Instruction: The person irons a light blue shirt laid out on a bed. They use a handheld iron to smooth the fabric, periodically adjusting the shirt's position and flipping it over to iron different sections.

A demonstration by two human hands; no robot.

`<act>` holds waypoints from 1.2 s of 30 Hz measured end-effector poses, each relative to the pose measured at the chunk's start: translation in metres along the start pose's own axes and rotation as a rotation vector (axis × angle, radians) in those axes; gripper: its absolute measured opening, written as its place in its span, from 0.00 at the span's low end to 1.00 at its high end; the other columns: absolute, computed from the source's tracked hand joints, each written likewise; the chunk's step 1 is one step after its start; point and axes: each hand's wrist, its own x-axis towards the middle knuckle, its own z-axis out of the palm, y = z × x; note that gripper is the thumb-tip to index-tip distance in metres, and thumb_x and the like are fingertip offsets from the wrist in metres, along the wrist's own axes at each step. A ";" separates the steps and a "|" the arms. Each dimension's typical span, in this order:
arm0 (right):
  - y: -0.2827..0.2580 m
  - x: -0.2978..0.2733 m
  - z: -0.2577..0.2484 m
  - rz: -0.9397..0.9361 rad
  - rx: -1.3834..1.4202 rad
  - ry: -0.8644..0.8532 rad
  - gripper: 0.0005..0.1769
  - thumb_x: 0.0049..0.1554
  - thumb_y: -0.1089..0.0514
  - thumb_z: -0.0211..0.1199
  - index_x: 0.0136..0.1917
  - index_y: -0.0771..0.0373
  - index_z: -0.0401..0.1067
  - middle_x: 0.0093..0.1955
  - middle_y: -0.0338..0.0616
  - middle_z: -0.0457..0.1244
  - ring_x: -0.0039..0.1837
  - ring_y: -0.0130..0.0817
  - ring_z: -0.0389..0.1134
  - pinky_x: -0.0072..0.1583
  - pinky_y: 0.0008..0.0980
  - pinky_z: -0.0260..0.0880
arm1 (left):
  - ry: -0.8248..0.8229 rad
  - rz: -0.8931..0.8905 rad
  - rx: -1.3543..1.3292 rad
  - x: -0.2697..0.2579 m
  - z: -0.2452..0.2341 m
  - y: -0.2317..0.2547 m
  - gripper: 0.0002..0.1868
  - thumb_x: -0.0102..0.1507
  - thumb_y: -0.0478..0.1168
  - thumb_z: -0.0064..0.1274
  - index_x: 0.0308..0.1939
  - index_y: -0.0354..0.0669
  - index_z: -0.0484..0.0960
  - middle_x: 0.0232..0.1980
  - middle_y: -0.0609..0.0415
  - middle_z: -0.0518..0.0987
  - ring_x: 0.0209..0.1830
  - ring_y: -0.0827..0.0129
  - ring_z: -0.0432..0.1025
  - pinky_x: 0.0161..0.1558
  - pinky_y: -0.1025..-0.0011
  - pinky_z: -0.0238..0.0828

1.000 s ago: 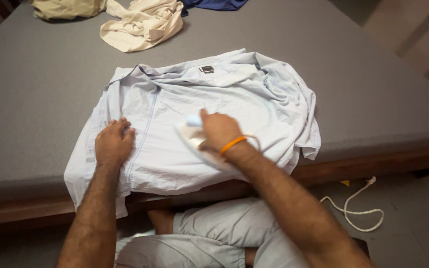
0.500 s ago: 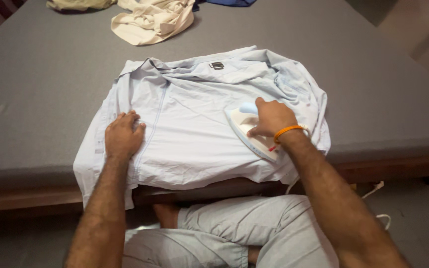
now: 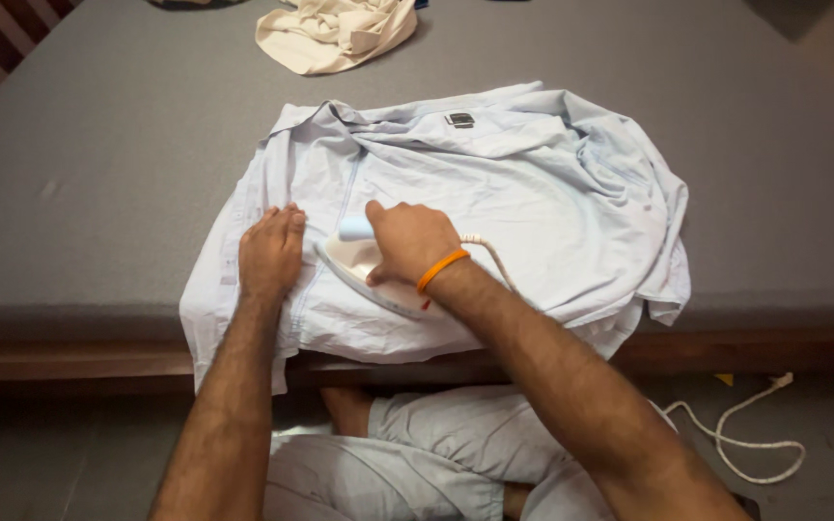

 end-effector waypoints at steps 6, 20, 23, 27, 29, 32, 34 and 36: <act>0.035 0.031 0.000 0.107 -0.030 0.037 0.43 0.38 0.40 0.83 0.59 0.61 0.68 0.50 0.53 0.70 0.55 0.52 0.72 0.54 0.49 0.73 | -0.027 -0.012 0.025 0.000 -0.008 0.013 0.22 0.72 0.51 0.43 0.54 0.36 0.84 0.63 0.44 0.80 0.69 0.45 0.69 0.68 0.51 0.60; 0.197 -0.024 -0.027 0.552 -0.153 0.015 0.47 0.42 0.38 0.80 0.65 0.65 0.68 0.56 0.58 0.69 0.58 0.53 0.72 0.58 0.46 0.73 | -0.071 -0.009 0.133 -0.001 -0.007 0.012 0.19 0.66 0.48 0.52 0.54 0.40 0.85 0.66 0.48 0.79 0.71 0.50 0.67 0.70 0.53 0.57; 0.212 -0.047 -0.036 0.599 -0.105 0.008 0.45 0.42 0.39 0.79 0.65 0.63 0.69 0.55 0.55 0.70 0.58 0.51 0.73 0.59 0.45 0.75 | -0.060 0.017 0.166 -0.002 -0.002 0.004 0.19 0.64 0.47 0.54 0.55 0.41 0.85 0.67 0.49 0.79 0.71 0.51 0.67 0.70 0.54 0.58; 0.212 -0.049 -0.033 0.587 -0.152 0.015 0.45 0.41 0.39 0.80 0.64 0.64 0.69 0.53 0.57 0.70 0.57 0.53 0.73 0.59 0.45 0.74 | -0.046 0.054 0.194 -0.003 0.003 -0.003 0.20 0.64 0.47 0.54 0.55 0.41 0.85 0.67 0.49 0.79 0.71 0.52 0.68 0.70 0.54 0.59; 0.212 -0.050 -0.032 0.577 -0.164 0.029 0.44 0.41 0.38 0.80 0.63 0.64 0.70 0.54 0.57 0.70 0.57 0.53 0.72 0.59 0.46 0.73 | -0.036 0.061 0.190 -0.003 0.003 -0.005 0.20 0.63 0.47 0.54 0.55 0.41 0.85 0.67 0.49 0.79 0.71 0.52 0.68 0.69 0.54 0.60; 0.214 -0.050 -0.032 0.563 -0.140 0.023 0.45 0.41 0.39 0.80 0.63 0.64 0.69 0.53 0.56 0.70 0.57 0.53 0.73 0.58 0.46 0.74 | -0.044 0.064 0.191 -0.003 0.003 -0.005 0.20 0.64 0.47 0.54 0.55 0.41 0.85 0.66 0.48 0.79 0.71 0.52 0.68 0.70 0.55 0.60; 0.214 -0.049 -0.030 0.558 -0.149 0.029 0.45 0.41 0.38 0.80 0.63 0.63 0.69 0.53 0.56 0.70 0.57 0.52 0.73 0.58 0.46 0.74 | -0.059 0.052 0.213 -0.002 0.000 -0.004 0.20 0.64 0.47 0.55 0.56 0.41 0.85 0.66 0.48 0.79 0.71 0.52 0.68 0.71 0.55 0.60; 0.216 -0.049 -0.031 0.564 -0.152 0.026 0.45 0.40 0.38 0.80 0.63 0.63 0.69 0.53 0.55 0.70 0.57 0.52 0.73 0.58 0.45 0.74 | -0.050 0.025 0.240 -0.002 -0.001 0.003 0.21 0.64 0.48 0.55 0.57 0.40 0.84 0.68 0.46 0.78 0.71 0.51 0.68 0.71 0.54 0.60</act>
